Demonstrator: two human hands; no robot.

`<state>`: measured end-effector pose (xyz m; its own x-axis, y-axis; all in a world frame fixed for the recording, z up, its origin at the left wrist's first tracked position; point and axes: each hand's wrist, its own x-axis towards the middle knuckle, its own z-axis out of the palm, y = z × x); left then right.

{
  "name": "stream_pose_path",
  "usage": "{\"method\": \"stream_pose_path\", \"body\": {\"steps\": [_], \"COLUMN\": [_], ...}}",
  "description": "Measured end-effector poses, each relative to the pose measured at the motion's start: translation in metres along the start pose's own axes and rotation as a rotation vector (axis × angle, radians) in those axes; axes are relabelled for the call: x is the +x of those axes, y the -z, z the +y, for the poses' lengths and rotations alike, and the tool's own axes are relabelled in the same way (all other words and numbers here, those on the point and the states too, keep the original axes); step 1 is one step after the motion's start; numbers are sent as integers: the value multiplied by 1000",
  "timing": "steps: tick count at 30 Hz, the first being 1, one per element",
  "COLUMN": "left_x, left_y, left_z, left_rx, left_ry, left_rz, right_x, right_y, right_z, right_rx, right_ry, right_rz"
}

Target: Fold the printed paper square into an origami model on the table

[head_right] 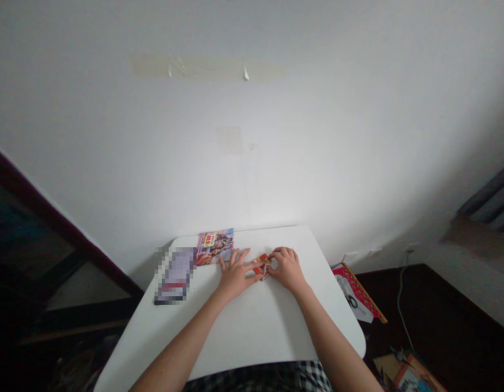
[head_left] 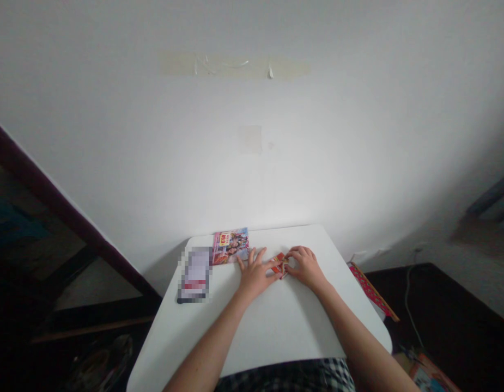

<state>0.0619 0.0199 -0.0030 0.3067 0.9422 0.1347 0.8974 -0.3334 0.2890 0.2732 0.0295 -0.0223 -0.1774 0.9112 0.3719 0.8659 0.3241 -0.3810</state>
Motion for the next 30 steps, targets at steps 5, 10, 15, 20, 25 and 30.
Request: {"method": "stream_pose_path", "body": {"steps": [5,10,15,20,25,30], "left_x": [0,0,1,0,0,-1], "left_y": [0,-2,-4,-2,-3,-5], "left_z": [0,-1,-2,-3,-4,-4], "left_rx": [-5,-19,-26,-29,-22,-28], "left_ry": [11,14,4,0,-16,-5], "left_rz": [-9,-6,5,-7,-12,31], "right_x": [-1,-2,-3,-5,-4,-1], "right_y": [1,-1,0,4,3,-2], "right_z": [-1,1,0,-1,1,4], "right_rx": [-21,-5,4,26,57,94], "right_ry": [4,12,16,39,42,54], "right_rz": [-4,-9,-17,-17,-15,-1]}}
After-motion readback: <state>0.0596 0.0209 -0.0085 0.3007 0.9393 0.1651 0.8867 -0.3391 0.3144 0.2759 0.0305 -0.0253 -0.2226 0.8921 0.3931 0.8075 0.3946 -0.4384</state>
